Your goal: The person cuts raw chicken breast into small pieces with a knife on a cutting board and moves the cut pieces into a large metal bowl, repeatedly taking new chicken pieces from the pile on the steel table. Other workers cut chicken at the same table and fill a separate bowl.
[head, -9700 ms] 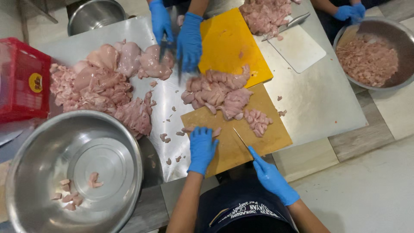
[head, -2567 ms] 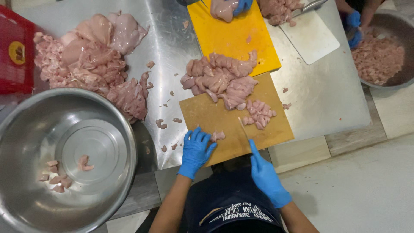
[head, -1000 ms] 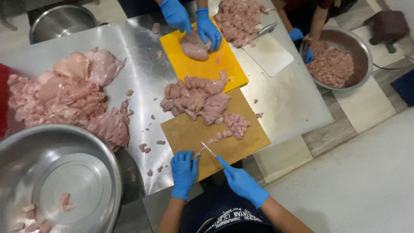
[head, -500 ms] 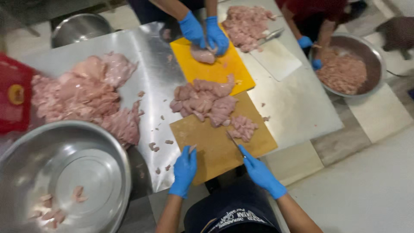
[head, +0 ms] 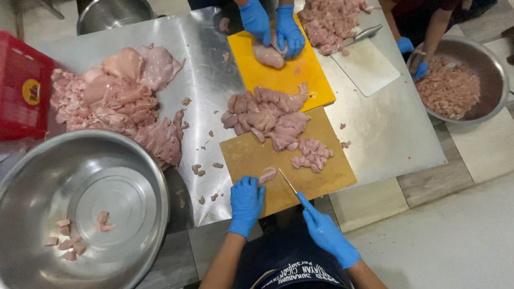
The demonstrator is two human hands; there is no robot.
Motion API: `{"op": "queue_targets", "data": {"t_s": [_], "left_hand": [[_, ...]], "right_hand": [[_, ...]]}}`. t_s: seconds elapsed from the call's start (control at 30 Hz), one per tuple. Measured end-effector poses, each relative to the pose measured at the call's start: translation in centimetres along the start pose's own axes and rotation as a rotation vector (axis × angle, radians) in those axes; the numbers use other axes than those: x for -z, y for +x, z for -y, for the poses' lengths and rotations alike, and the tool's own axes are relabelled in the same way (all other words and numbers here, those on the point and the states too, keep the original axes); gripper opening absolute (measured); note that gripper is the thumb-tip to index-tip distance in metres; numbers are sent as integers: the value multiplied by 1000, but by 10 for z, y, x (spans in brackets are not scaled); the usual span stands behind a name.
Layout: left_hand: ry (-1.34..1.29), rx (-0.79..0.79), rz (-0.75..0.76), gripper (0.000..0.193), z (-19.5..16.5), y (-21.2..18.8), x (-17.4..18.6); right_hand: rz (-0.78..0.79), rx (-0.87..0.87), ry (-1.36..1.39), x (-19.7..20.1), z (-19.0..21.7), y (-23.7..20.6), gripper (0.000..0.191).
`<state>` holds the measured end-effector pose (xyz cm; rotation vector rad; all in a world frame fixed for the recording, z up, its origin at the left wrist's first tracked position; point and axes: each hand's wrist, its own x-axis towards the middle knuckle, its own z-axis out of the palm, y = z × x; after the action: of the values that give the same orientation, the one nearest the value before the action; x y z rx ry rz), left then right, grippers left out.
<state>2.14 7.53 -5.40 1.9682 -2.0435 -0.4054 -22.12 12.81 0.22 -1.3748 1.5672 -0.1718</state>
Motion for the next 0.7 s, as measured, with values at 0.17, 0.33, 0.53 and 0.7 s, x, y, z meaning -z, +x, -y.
{"op": "queue_targets", "data": {"t_s": [0.17, 0.33, 0.53, 0.7], "left_hand": [[21, 20, 12, 24, 10, 2, -5], [-160, -79, -237, 34, 3, 5, -7], [-250, -54, -220, 14, 5, 15, -27], [-371, -108, -299, 11, 13, 16, -38]], "right_hand": [[-41, 309, 4, -14, 13, 8, 58], [-97, 407, 39, -27, 21, 17, 59], [-35, 230, 16, -35, 20, 19, 59], [-56, 270, 0, -45, 19, 33, 61]]}}
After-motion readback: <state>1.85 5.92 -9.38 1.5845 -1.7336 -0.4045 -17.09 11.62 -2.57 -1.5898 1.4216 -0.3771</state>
